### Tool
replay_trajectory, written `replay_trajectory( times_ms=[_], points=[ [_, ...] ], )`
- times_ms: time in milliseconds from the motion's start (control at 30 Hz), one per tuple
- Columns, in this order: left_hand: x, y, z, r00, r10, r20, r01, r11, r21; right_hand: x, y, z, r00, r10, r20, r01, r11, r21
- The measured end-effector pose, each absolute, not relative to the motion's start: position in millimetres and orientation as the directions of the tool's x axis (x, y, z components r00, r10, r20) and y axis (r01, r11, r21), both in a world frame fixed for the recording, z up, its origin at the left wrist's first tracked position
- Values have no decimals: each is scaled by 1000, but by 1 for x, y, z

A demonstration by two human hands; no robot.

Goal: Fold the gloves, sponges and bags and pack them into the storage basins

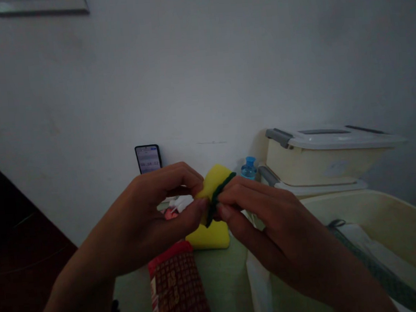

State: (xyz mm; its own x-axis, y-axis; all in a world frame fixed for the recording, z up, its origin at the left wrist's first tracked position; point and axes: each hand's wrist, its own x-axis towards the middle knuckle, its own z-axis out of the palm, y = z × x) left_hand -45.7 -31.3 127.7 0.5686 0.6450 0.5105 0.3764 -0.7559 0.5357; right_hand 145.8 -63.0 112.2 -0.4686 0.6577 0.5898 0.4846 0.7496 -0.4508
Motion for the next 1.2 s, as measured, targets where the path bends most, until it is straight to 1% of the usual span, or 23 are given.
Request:
replay_trajectory(
  times_ms=[167,367,467,633,867,933,1033,1100,1133,1200],
  points=[
    [-44,-30,126,536,679,502,355,-721,595,147,-64,112,-466,653,597,482,753,-448],
    [-44,-30,127,568,667,482,309,-715,627,147,-64,113,-485,661,573,454,750,-481],
    [-45,-31,127,577,664,476,290,-711,640,148,-63,112,-490,655,576,450,755,-476],
    [-45,-31,129,604,687,405,273,-655,704,152,-62,113,-510,632,583,411,775,-480],
    [-43,-29,127,618,693,370,211,-600,771,157,-59,114,-544,607,580,358,793,-493],
    [-43,-26,124,605,682,412,216,-638,739,156,-56,113,-517,620,590,374,784,-496],
    [-41,-22,121,565,657,499,299,-727,618,154,-52,111,-449,686,572,435,728,-531],
    [-41,-21,120,563,648,513,369,-753,545,153,-50,110,-425,726,542,462,688,-559],
    [-40,-21,120,570,640,515,383,-762,523,153,-50,110,-422,737,528,470,676,-568],
    [-41,-21,120,584,622,522,366,-775,516,154,-51,110,-429,741,516,471,672,-572]
  ],
)
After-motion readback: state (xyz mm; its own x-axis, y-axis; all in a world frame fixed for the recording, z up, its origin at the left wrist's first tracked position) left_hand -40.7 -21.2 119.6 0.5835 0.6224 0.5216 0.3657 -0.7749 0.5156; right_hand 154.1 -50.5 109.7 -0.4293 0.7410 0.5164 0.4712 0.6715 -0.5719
